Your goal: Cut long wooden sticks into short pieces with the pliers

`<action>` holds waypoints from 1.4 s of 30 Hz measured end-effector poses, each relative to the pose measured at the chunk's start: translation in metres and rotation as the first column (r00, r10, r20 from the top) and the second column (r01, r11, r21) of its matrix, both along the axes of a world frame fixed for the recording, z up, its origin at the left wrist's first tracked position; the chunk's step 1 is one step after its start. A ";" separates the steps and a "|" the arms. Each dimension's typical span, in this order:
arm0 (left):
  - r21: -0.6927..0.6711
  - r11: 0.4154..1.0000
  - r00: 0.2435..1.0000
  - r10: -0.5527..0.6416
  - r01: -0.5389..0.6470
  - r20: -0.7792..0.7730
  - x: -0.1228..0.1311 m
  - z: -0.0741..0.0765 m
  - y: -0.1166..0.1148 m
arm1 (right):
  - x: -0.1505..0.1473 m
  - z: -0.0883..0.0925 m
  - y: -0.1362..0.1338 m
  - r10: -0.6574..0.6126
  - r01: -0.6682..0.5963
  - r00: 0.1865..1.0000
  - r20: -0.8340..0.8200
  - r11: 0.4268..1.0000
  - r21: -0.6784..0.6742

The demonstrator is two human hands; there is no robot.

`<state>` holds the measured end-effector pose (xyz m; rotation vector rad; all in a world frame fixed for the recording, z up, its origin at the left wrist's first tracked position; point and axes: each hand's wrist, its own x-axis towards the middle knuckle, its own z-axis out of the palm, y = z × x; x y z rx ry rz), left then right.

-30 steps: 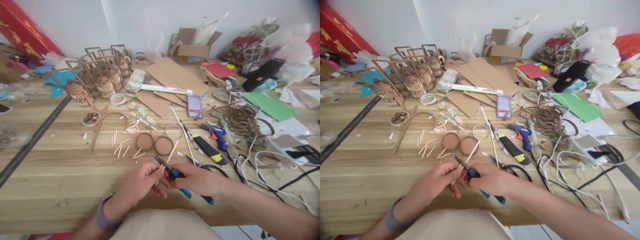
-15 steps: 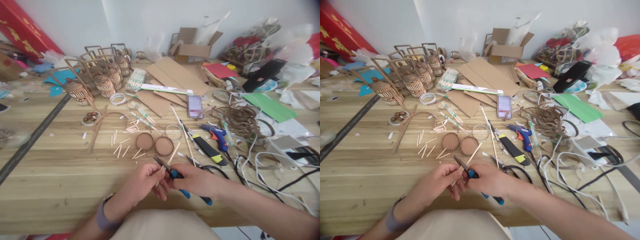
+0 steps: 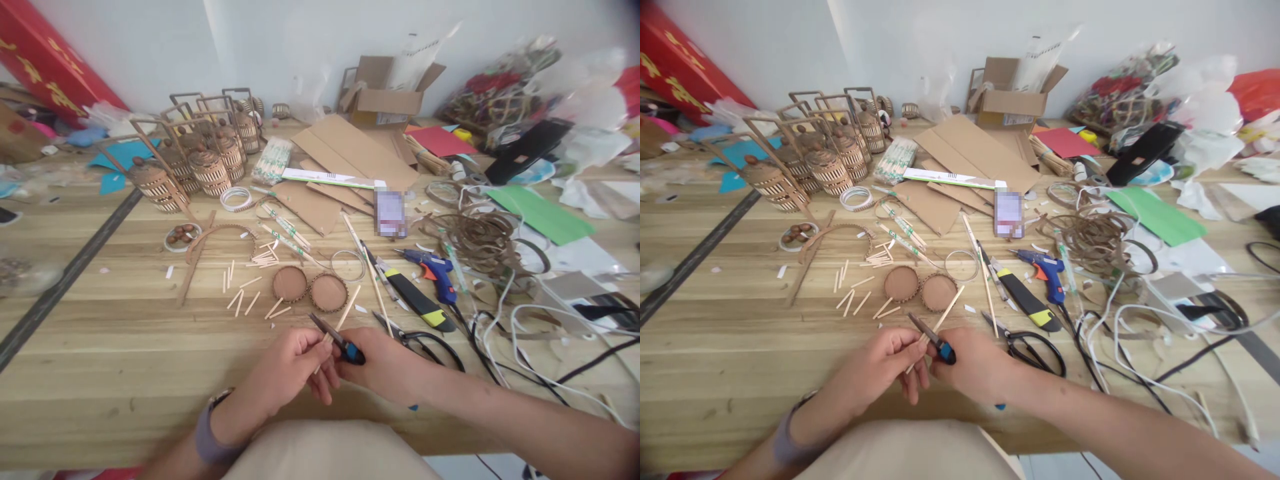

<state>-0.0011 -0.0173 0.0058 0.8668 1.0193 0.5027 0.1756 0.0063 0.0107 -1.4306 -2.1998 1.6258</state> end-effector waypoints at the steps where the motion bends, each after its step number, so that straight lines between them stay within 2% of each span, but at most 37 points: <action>1: 0.003 1.000 1.000 -0.002 0.002 0.003 0.000 -0.001 0.000 | 0.000 0.000 0.000 0.002 -0.002 1.000 -0.014 1.000 0.001; 7: -0.010 1.000 1.000 -0.011 0.011 0.011 0.001 -0.009 -0.001 | 0.001 -0.003 0.000 0.008 -0.009 0.998 -0.056 1.000 -0.030; 11: 0.000 1.000 1.000 -0.004 0.004 -0.011 0.001 -0.009 -0.002 | 0.003 -0.006 0.002 0.028 -0.033 0.995 -0.091 0.998 -0.058; 19: -0.003 0.999 0.997 -0.049 0.049 -0.062 0.002 -0.003 0.000 | -0.001 0.009 0.008 0.034 -0.042 0.998 -0.059 0.990 -0.135; 26: 0.054 0.998 0.994 -0.037 0.042 -0.101 0.002 -0.002 -0.001 | -0.003 0.010 0.005 0.024 -0.023 1.000 0.012 0.995 -0.100; 35: 0.167 0.985 0.991 -0.010 0.032 -0.130 0.001 -0.015 -0.004 | -0.008 0.007 0.002 0.030 -0.031 0.999 0.012 0.999 0.018; 40: 0.215 0.977 0.990 0.016 0.015 -0.139 -0.010 -0.009 0.000 | -0.004 0.007 0.006 0.041 -0.038 0.997 -0.059 0.998 0.041; 42: 0.233 0.973 0.984 0.033 0.010 -0.178 -0.018 -0.004 0.002 | 0.002 0.008 0.004 -0.001 0.003 1.000 -0.023 0.998 0.056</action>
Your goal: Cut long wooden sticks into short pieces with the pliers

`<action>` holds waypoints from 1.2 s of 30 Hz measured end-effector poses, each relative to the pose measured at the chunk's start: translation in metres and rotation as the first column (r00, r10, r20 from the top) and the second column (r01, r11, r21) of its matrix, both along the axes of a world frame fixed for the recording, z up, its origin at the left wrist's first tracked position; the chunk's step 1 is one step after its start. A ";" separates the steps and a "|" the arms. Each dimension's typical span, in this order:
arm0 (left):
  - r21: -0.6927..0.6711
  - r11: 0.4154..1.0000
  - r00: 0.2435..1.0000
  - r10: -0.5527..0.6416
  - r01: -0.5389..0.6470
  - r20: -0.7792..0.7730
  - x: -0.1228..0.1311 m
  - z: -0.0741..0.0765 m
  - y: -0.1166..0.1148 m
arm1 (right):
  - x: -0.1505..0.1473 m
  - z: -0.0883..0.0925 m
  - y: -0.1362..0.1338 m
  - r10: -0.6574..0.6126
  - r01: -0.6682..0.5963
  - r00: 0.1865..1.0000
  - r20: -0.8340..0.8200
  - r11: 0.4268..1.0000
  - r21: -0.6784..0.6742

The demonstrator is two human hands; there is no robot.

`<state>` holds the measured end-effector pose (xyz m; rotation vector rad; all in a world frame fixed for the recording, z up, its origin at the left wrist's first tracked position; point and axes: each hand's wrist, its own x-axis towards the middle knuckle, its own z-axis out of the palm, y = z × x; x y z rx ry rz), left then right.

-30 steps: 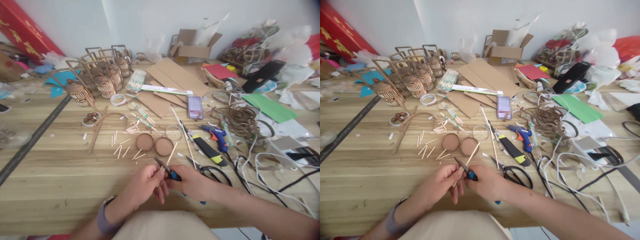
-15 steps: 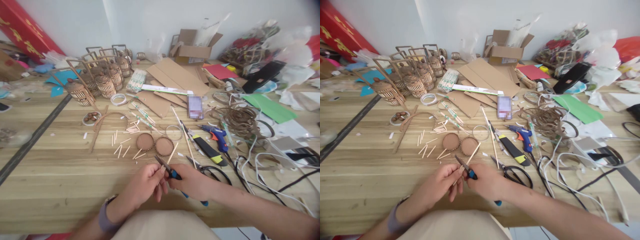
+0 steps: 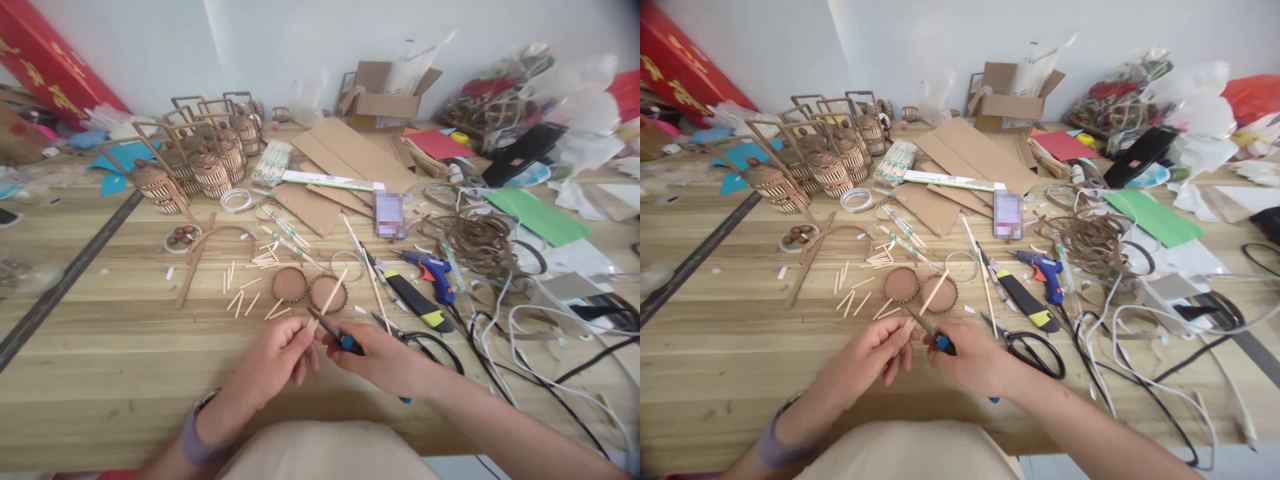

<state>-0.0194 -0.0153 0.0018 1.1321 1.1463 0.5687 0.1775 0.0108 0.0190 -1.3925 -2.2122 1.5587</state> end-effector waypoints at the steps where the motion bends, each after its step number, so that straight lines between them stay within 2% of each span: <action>1: 0.010 1.000 0.999 0.007 -0.007 -0.035 -0.004 0.002 0.001 | 0.003 0.000 -0.001 -0.037 0.036 0.999 0.035 0.999 0.016; 2: 0.025 1.000 0.997 0.008 -0.006 -0.082 -0.006 0.004 0.001 | 0.006 -0.001 -0.003 -0.086 0.082 0.993 0.075 0.995 0.054; 4: 0.089 0.996 0.979 0.000 0.018 -0.205 -0.009 0.006 0.002 | 0.010 -0.005 -0.008 -0.209 0.179 0.971 0.117 0.958 0.225; 6: 0.172 0.983 0.942 0.000 0.061 -0.335 -0.007 0.007 0.003 | 0.011 -0.012 -0.012 -0.298 0.238 0.951 0.077 0.869 0.434; 8: 0.230 0.969 0.906 0.021 0.085 -0.422 -0.004 0.009 0.002 | 0.010 -0.019 -0.014 -0.332 0.262 0.943 0.032 0.797 0.544; 10: 0.247 0.965 0.883 0.035 0.092 -0.467 -0.003 0.010 0.002 | 0.010 -0.024 -0.015 -0.345 0.265 0.938 0.047 0.795 0.546; 13: 0.261 0.961 0.847 0.066 0.088 -0.527 -0.005 0.010 0.002 | 0.015 -0.026 -0.016 -0.351 0.265 0.929 0.118 0.853 0.450; 15: 0.275 0.958 0.821 0.093 0.080 -0.563 -0.006 0.007 0.003 | 0.019 -0.023 -0.018 -0.354 0.272 0.926 0.132 0.867 0.417; 16: 0.286 0.955 0.809 0.102 0.084 -0.578 -0.006 0.005 0.003 | 0.020 -0.021 -0.019 -0.363 0.278 0.924 0.120 0.853 0.441; 18: 0.307 0.944 0.785 0.102 0.116 -0.611 -0.005 0.000 0.003 | 0.018 -0.016 -0.021 -0.372 0.285 0.927 0.052 0.787 0.548; 20: 0.342 0.923 0.760 0.092 0.179 -0.644 -0.001 -0.004 0.002 | 0.011 -0.013 -0.022 -0.324 0.258 0.946 -0.020 0.714 0.650; 22: 0.375 0.891 0.737 0.071 0.256 -0.672 0.003 -0.007 0.000 | 0.002 -0.014 -0.020 -0.262 0.184 0.965 -0.001 0.677 0.713; 24: 0.382 0.867 0.702 0.054 0.319 -0.710 0.008 -0.008 -0.002 | -0.007 -0.018 -0.017 -0.267 0.102 0.958 0.106 0.662 0.742; 27: 0.351 0.866 0.650 0.042 0.355 -0.759 0.012 -0.007 -0.003 | -0.015 -0.029 -0.013 -0.348 0.052 0.907 0.239 0.654 0.755; 32: 0.319 0.898 0.681 0.030 0.303 -0.731 0.015 -0.007 -0.002 | -0.015 -0.036 -0.011 -0.392 0.043 0.880 0.267 0.627 0.778; 36: 0.296 0.904 0.686 0.005 0.307 -0.727 0.016 -0.006 0.000 | -0.015 -0.034 -0.011 -0.402 -0.003 0.848 0.346 0.649 0.761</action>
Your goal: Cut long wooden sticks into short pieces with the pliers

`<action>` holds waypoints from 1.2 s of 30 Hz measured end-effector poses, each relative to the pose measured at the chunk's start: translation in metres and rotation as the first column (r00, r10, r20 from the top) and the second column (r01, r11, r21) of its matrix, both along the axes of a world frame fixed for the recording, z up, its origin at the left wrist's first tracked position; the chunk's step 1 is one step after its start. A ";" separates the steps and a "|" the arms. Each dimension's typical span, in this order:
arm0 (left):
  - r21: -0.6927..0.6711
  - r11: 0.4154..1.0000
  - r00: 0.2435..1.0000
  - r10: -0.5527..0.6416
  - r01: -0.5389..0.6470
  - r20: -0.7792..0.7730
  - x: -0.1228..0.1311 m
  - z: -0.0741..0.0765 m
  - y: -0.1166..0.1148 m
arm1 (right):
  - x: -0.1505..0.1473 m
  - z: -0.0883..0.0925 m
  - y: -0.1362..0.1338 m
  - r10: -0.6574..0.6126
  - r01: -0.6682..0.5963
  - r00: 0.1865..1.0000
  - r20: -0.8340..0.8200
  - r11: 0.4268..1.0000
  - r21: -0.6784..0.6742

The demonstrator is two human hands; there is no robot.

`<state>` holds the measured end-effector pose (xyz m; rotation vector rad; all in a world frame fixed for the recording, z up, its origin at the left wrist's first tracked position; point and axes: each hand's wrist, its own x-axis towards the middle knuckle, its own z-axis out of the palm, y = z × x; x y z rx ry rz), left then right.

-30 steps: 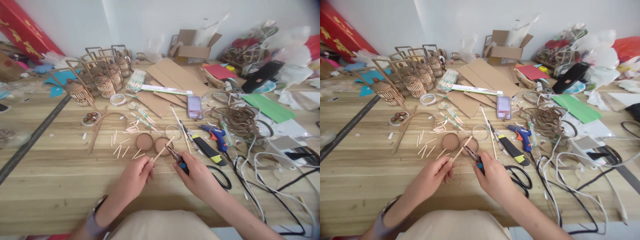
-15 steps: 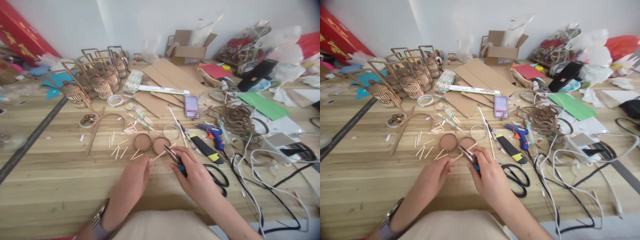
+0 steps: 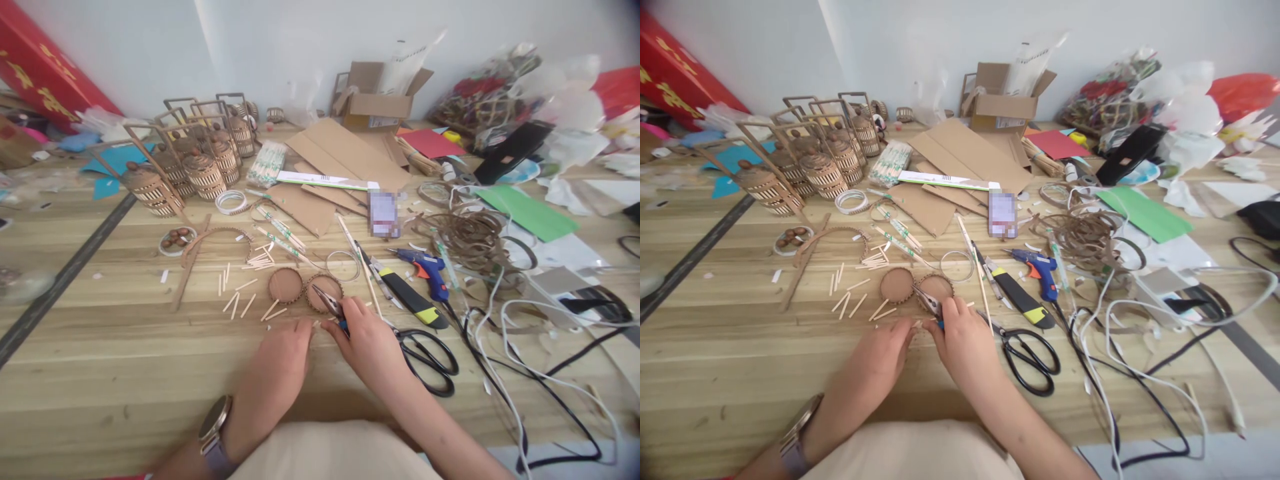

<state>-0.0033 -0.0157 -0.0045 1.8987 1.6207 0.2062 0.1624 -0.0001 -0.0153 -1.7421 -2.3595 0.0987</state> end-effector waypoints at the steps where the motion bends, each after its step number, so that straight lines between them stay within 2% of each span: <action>1: -0.002 1.000 1.000 0.001 -0.001 -0.001 0.000 0.000 0.000 | -0.001 0.000 0.000 -0.009 0.009 1.000 0.023 1.000 -0.008; 8: -0.028 0.991 0.988 0.136 -0.134 0.077 0.007 -0.002 0.000 | -0.014 -0.002 0.001 -0.056 0.061 0.994 0.090 0.997 -0.055; 10: -0.028 0.991 0.986 0.133 -0.130 0.102 0.003 -0.002 0.002 | -0.012 -0.001 0.004 -0.054 0.058 0.997 0.049 0.995 -0.083; 12: -0.039 0.997 0.978 0.070 -0.064 0.197 -0.006 0.001 0.004 | -0.003 0.004 0.008 -0.010 -0.002 0.998 -0.069 0.986 -0.167; 13: -0.064 0.998 0.960 0.021 -0.003 0.278 -0.012 0.003 0.006 | 0.003 0.007 0.010 0.022 -0.060 0.987 -0.159 0.970 -0.234; 15: -0.250 0.960 0.881 0.004 0.129 0.472 -0.024 0.007 0.009 | 0.016 0.017 0.013 0.071 -0.216 0.929 -0.364 0.902 -0.374; 16: -0.334 0.923 0.820 0.038 0.189 0.571 -0.029 0.009 0.010 | 0.022 0.022 0.014 0.074 -0.280 0.892 -0.445 0.864 -0.419; 18: -0.431 0.879 0.723 0.161 0.203 0.671 -0.032 0.010 0.011 | 0.030 0.031 0.015 0.058 -0.339 0.848 -0.527 0.823 -0.455; 20: -0.476 0.869 0.670 0.276 0.133 0.689 -0.029 0.008 0.013 | 0.031 0.038 0.012 0.055 -0.344 0.843 -0.535 0.819 -0.458; 22: -0.494 0.866 0.653 0.331 0.078 0.682 -0.022 0.006 0.013 | 0.027 0.041 0.009 0.081 -0.359 0.850 -0.521 0.813 -0.459; 29: -0.490 0.864 0.689 0.287 0.113 0.665 -0.007 0.002 0.013 | 0.014 0.030 0.003 0.113 -0.325 0.862 -0.494 0.871 -0.368; 36: -0.510 0.846 0.641 0.306 0.156 0.704 -0.007 -0.002 0.012 | 0.010 0.024 0.002 0.136 -0.392 0.820 -0.555 0.841 -0.374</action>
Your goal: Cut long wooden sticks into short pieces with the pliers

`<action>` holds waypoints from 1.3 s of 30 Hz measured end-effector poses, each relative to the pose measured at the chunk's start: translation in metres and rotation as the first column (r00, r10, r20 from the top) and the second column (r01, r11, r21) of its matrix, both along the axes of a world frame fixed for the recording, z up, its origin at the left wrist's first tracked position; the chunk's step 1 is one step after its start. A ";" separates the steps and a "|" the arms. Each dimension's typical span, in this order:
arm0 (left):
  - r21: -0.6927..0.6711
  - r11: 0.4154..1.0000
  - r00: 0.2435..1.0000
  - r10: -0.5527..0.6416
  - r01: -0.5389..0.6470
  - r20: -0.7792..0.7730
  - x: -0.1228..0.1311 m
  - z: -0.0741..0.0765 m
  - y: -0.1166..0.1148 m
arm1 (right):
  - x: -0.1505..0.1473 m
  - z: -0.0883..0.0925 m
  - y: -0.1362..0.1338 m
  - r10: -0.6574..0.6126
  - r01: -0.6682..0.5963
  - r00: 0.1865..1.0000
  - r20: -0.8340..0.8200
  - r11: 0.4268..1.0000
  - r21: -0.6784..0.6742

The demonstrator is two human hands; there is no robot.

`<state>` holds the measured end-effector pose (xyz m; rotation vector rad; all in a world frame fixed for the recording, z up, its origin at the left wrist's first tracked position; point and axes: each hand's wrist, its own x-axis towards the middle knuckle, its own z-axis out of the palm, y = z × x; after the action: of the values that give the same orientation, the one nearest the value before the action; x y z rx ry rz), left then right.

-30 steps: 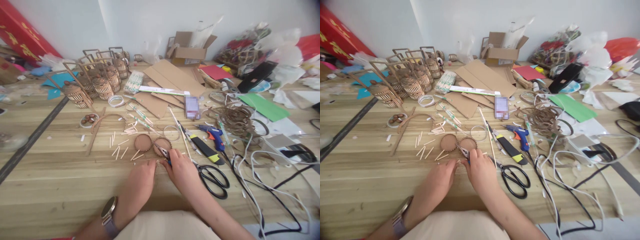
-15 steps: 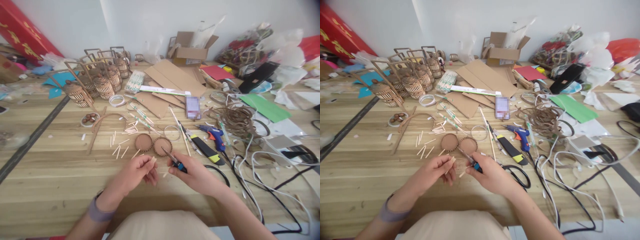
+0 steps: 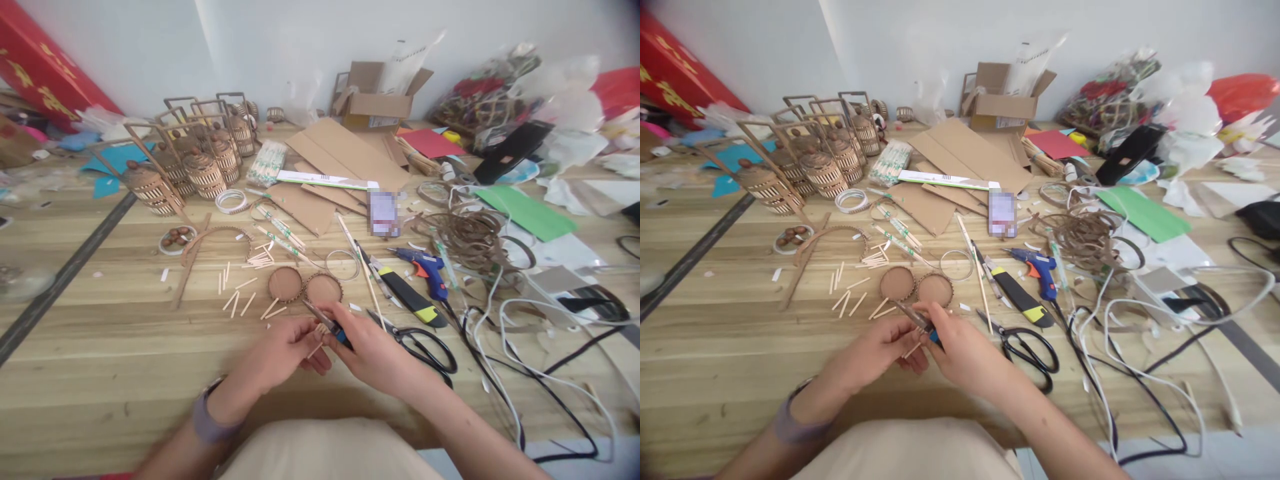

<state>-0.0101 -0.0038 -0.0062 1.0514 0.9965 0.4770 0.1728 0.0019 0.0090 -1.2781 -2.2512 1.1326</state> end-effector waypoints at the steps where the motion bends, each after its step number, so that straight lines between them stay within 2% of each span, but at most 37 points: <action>1: -0.014 1.000 1.000 -0.007 0.008 0.018 -0.001 0.000 0.000 | 0.000 0.000 0.000 0.002 -0.002 1.000 -0.002 1.000 0.002; 7: -0.156 0.985 0.990 -0.054 0.074 0.130 -0.006 -0.002 0.001 | 0.002 0.000 0.001 0.026 -0.026 0.999 -0.021 1.000 -0.004; 10: -0.189 0.980 0.990 -0.040 0.066 0.139 -0.007 -0.001 -0.001 | 0.003 -0.001 0.002 0.031 -0.030 0.999 -0.029 0.999 0.016; 13: -0.188 0.982 0.994 0.032 -0.012 0.109 -0.007 0.000 -0.002 | 0.002 -0.005 0.001 -0.064 0.074 0.994 -0.087 0.989 0.129; 17: -0.197 0.956 0.961 0.245 -0.217 0.130 -0.003 -0.003 -0.001 | -0.005 -0.010 -0.003 -0.186 0.223 0.972 -0.146 0.927 0.303; 23: -0.255 0.867 0.865 0.474 -0.427 0.163 0.011 -0.009 -0.002 | -0.016 -0.017 -0.009 -0.162 0.163 0.986 -0.041 0.881 0.445; 29: -0.232 0.871 0.853 0.479 -0.433 0.209 0.018 -0.005 -0.004 | -0.019 -0.024 -0.008 -0.177 0.180 0.983 -0.049 0.879 0.441; 31: -0.203 0.884 0.861 0.461 -0.422 0.218 0.017 -0.003 -0.004 | -0.018 -0.023 -0.008 -0.202 0.217 0.976 -0.080 0.893 0.394; 33: -0.149 0.882 0.860 0.469 -0.446 0.200 0.013 -0.002 -0.004 | -0.017 -0.019 -0.007 -0.274 0.300 0.953 -0.130 0.915 0.271; 35: -0.080 0.845 0.825 0.535 -0.530 0.182 0.009 0.000 -0.002 | -0.014 -0.013 -0.006 -0.361 0.367 0.919 -0.160 0.930 0.012; 36: -0.054 0.822 0.803 0.565 -0.566 0.191 0.008 0.001 -0.002 | -0.013 -0.010 -0.006 -0.391 0.367 0.903 -0.178 0.918 -0.151; 37: -0.043 0.810 0.786 0.578 -0.585 0.220 0.007 0.002 -0.001 | -0.012 -0.008 -0.006 -0.408 0.335 0.888 -0.211 0.890 -0.311; 39: -0.064 0.831 0.784 0.545 -0.553 0.296 0.007 0.004 0.000 | -0.011 -0.006 -0.006 -0.420 0.179 0.845 -0.332 0.806 -0.564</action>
<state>-0.0030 -0.0037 -0.0023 0.6615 1.0126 1.1055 0.1617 -0.0044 0.0030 -1.3263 -1.3827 1.7531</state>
